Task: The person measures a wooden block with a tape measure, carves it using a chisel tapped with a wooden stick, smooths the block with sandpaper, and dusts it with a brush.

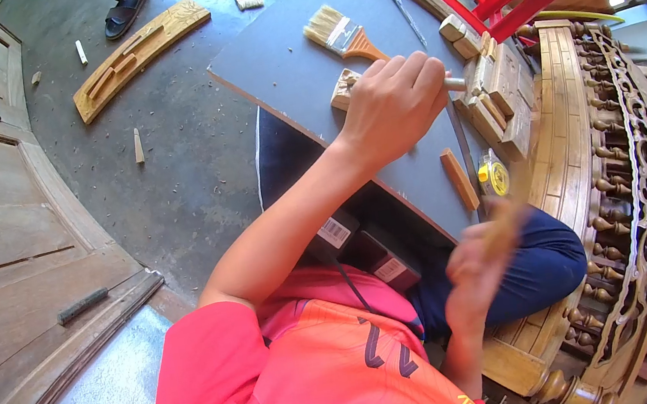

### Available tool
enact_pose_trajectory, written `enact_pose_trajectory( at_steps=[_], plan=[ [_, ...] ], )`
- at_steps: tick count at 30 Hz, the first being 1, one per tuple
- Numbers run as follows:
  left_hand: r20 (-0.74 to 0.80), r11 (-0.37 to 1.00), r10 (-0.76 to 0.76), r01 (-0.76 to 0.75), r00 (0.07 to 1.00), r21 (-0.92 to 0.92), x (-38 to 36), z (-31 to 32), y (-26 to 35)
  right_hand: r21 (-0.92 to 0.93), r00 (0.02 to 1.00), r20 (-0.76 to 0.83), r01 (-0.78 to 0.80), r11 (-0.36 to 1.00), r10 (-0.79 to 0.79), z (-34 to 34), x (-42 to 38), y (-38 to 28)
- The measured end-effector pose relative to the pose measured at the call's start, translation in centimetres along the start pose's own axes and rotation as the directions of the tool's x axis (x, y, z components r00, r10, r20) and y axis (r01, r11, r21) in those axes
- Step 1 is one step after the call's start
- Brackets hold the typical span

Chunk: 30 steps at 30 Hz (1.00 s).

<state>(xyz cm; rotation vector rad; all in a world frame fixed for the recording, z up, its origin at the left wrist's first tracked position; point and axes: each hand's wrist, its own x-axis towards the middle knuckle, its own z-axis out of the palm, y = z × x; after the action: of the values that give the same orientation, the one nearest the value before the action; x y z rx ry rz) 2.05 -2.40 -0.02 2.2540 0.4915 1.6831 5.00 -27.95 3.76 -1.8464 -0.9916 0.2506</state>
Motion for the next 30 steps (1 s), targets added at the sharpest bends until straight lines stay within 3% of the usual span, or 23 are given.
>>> enact_pose_trajectory(
  at_steps=[1, 2, 3, 4, 6, 8, 10, 13, 14, 16, 18, 20, 21, 23, 24, 25, 26, 28, 30],
  plan=[
    [0.004, 1.0, 0.004, -0.004, 1.0, 0.001, -0.1, 0.1, -0.2, -0.071, 0.996, 0.057, -0.06, 0.996, 0.064, -0.3, -0.5, 0.3],
    [0.017, 1.0, 0.001, -0.001, 1.0, 0.001, -0.4, 0.1, -0.3, -0.006, 0.993, 0.046, -0.106, 0.994, 0.106, -0.8, -0.8, 0.3],
    [0.007, 1.0, 0.006, -0.006, 1.0, 0.008, -0.4, 0.1, -0.4, 0.061, 0.989, 0.034, -0.149, 0.987, 0.147, -0.9, -0.7, -0.6],
    [0.002, 1.0, 0.007, -0.007, 1.0, 0.013, -0.4, 0.1, -0.3, 0.265, 0.984, -0.041, -0.158, 0.951, 0.175, -0.8, 0.1, -2.4],
    [-0.004, 1.0, 0.012, -0.012, 1.0, 0.01, -0.5, 0.3, -0.2, 0.468, 0.971, -0.235, 0.064, 0.882, 0.054, -1.2, 0.9, -2.4],
    [-0.01, 1.0, 0.014, -0.014, 1.0, 0.006, -0.6, 0.5, -0.2, 0.522, 0.913, -0.4, 0.161, 0.838, 0.074, 0.8, 1.2, -2.4],
    [0.003, 1.0, 0.007, -0.007, 1.0, 0.002, -0.7, 0.4, 0.0, 0.4, 0.982, -0.186, 0.055, 0.915, 0.022, 2.6, -0.2, 0.5],
    [0.005, 1.0, 0.019, -0.019, 1.0, -0.019, -0.4, 0.2, -0.2, 0.115, 0.966, 0.142, -0.232, 0.966, 0.215, 1.3, -1.4, 0.7],
    [0.008, 0.999, 0.022, -0.022, 1.0, -0.029, -0.6, 0.0, -0.2, 0.24, 0.958, 0.084, -0.286, 0.928, 0.274, 1.0, -0.8, -0.9],
    [0.017, 1.0, 0.013, -0.013, 1.0, -0.01, -0.9, 0.2, -0.3, 0.551, 0.986, -0.112, -0.042, 0.833, 0.124, 0.7, 0.4, -1.5],
    [0.018, 1.0, 0.015, -0.015, 1.0, -0.001, -0.6, 0.5, -0.2, 0.597, 0.923, -0.363, 0.128, 0.792, 0.124, 2.2, 1.0, -2.2],
    [0.025, 1.0, 0.012, -0.012, 1.0, 0.005, -0.7, 0.4, -0.2, 0.491, 0.974, -0.215, 0.043, 0.87, 0.074, 3.9, -0.1, -0.3],
    [0.033, 1.0, 0.01, -0.011, 0.999, 0.018, -0.6, 0.4, -0.2, 0.222, 0.983, 0.127, -0.157, 0.962, 0.131, 2.8, -0.8, 0.7],
    [0.053, 0.999, -0.006, 0.004, 0.999, 0.049, -0.8, 0.1, -0.5, 0.022, 0.956, 0.21, -0.216, 0.976, 0.206, 1.1, -1.0, 1.1],
    [0.048, 0.998, 0.009, -0.012, 0.999, 0.062, -0.7, 0.2, -0.6, 0.107, 0.967, 0.126, -0.237, 0.966, 0.223, 0.3, -0.1, 0.2],
    [0.052, 0.997, 0.019, -0.023, 0.998, 0.071, -0.8, 0.2, -0.4, 0.32, 0.978, 0.064, -0.208, 0.924, 0.198, -0.2, 1.2, -1.7],
    [0.059, 0.997, 0.032, -0.036, 0.998, 0.07, -1.0, 0.3, -0.1, 0.469, 0.984, -0.108, -0.078, 0.88, 0.145, -0.1, 1.9, -2.2],
    [0.046, 0.998, 0.025, -0.028, 0.999, 0.056, -0.8, 0.6, -0.4, 0.525, 0.922, -0.37, 0.103, 0.845, 0.118, 1.1, 2.4, -2.7],
    [0.046, 0.999, 0.014, -0.016, 0.999, 0.046, -0.9, 0.6, -0.3, 0.442, 0.941, -0.335, 0.115, 0.89, 0.044, 3.8, 1.1, -0.8]
  ],
)
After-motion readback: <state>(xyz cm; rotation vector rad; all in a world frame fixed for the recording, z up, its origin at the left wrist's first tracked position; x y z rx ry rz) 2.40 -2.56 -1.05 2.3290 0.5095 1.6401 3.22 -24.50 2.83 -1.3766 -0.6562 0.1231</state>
